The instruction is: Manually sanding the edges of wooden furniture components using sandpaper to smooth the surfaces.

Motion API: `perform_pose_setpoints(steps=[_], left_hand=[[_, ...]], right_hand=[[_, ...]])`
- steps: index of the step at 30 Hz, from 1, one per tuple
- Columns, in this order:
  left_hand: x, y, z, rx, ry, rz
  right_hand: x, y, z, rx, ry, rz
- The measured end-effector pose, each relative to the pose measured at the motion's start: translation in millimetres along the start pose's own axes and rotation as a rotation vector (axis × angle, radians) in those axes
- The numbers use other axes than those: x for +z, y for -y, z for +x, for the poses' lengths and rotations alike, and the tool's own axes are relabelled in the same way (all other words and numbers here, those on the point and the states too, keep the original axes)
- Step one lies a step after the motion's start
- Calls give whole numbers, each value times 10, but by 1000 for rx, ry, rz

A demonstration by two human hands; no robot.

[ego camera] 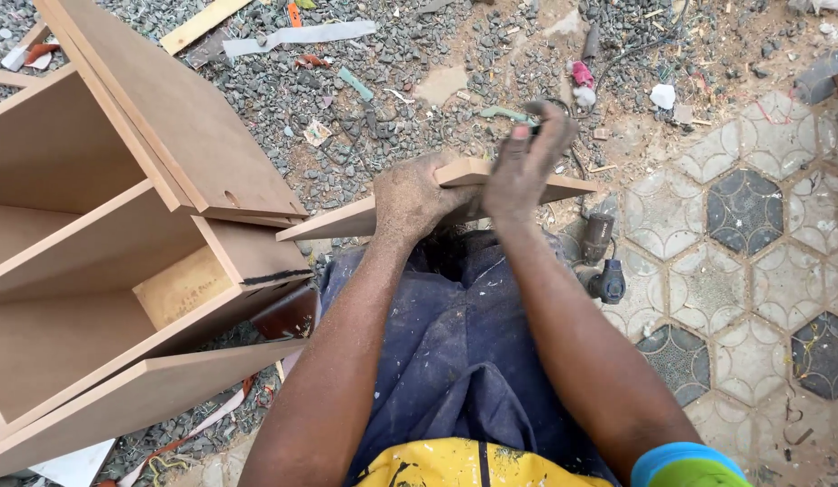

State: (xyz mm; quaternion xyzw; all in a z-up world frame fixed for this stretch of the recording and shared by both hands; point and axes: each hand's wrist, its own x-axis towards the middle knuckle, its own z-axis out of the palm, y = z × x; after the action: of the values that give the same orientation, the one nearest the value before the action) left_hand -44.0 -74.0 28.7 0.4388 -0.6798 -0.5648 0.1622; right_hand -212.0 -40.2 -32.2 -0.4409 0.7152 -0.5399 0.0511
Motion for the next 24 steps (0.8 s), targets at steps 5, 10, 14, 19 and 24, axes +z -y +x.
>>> perform_pose_setpoints(steps=[5,10,14,19,24], left_hand=[[176,430,22,-11,-153,594],[114,413,-252,-73,-119,229],[452,505,-290,132,-265,564],[326,539,-404,-141,-75,319],[430,575,-488,-91,-73,479]], right_hand=[[95,594,-287,-465,70,-33],[-512,-323,76,131,581,-125],[-516,112,367,629,1263,-324],[-319,1578,305,319,1465,-104],[-473,608,284,336,1547,-314]])
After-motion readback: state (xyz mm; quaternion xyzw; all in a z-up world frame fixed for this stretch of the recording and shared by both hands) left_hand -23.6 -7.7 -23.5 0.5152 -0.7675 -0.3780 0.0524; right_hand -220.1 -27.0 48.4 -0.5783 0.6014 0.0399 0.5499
